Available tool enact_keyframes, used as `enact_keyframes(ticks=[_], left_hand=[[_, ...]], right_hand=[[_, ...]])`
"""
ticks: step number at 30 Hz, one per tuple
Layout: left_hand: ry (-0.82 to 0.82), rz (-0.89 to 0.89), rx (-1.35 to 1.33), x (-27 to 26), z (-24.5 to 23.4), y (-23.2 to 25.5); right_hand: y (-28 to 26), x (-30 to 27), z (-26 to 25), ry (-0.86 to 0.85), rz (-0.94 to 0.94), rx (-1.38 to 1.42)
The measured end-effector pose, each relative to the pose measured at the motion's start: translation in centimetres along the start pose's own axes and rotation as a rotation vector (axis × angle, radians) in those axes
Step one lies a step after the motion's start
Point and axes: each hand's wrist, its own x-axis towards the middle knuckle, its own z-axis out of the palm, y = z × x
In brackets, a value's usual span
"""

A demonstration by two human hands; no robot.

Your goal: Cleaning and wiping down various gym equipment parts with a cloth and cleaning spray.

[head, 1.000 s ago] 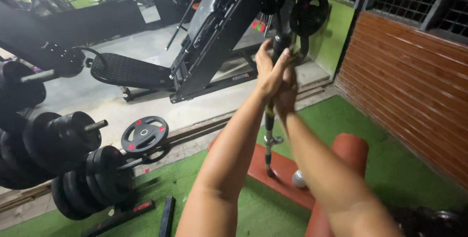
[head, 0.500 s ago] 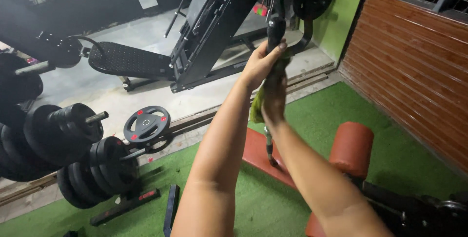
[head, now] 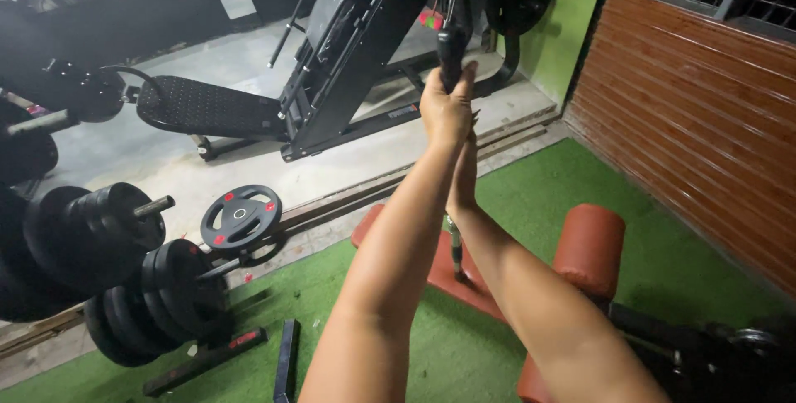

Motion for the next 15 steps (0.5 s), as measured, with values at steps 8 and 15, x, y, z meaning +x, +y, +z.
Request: enact_keyframes(ticks=[8,15], left_hand=[[-0.207,-0.180,-0.151,-0.6,-2.4,2.4],[-0.475,-0.328,-0.417,-0.1,-3.5,1.0]], right_hand=[[-4.1,1.0,-1.3,-0.127,-0.085,-0.376],[1.6,2.8,-4.9,-0.291,0.106,-0.215]])
